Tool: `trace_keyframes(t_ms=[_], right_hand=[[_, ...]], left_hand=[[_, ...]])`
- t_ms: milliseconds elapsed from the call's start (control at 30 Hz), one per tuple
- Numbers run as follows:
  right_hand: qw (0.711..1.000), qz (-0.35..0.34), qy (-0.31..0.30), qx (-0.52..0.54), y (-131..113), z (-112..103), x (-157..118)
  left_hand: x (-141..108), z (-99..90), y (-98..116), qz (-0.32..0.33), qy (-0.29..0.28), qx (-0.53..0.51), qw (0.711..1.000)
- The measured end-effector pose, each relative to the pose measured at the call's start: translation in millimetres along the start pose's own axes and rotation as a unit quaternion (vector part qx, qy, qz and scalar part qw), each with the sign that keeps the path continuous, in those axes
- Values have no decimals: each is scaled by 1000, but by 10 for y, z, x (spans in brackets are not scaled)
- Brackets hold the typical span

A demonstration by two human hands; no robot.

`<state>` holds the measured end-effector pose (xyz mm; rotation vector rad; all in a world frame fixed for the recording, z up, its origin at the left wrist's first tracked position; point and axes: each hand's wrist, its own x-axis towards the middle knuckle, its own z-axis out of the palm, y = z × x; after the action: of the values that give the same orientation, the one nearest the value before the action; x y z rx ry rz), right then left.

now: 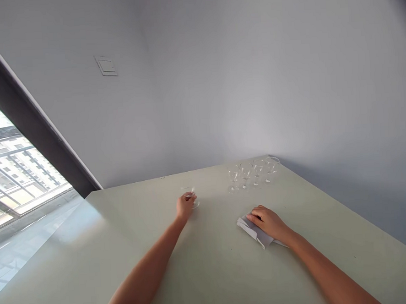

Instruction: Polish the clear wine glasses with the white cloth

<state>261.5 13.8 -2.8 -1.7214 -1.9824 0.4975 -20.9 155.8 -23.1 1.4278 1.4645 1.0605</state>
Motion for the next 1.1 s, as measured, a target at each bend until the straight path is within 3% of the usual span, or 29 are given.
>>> trace_keyframes(t_ms=[267, 367, 500, 633, 800, 867, 967, 1100], right_hand=[[1000, 7, 1, -2, 43, 62, 15], [1000, 15, 13, 8, 42, 87, 5], [996, 42, 46, 61, 9, 76, 35], [972, 94, 121, 179, 8, 68, 311], [892, 193, 155, 378, 39, 207, 898], [878, 210, 168, 395, 28, 296, 1088], [878, 201, 175, 398, -56, 442, 1264], [886, 177, 143, 404, -381, 700, 1315]], left_hand=[[240, -1465, -375, -52, 190, 58, 979], [277, -1811, -459, -64, 235, 73, 967], [316, -2069, -501, -77, 275, 79, 955], [281, -2131, -510, -78, 292, 88, 949], [44, -1977, -584, -64, 442, 86, 891], [-109, -1862, -613, -52, 458, 55, 886], [-385, -1634, -589, -31, 393, 24, 919], [-720, -1224, -416, 15, 249, 20, 968]])
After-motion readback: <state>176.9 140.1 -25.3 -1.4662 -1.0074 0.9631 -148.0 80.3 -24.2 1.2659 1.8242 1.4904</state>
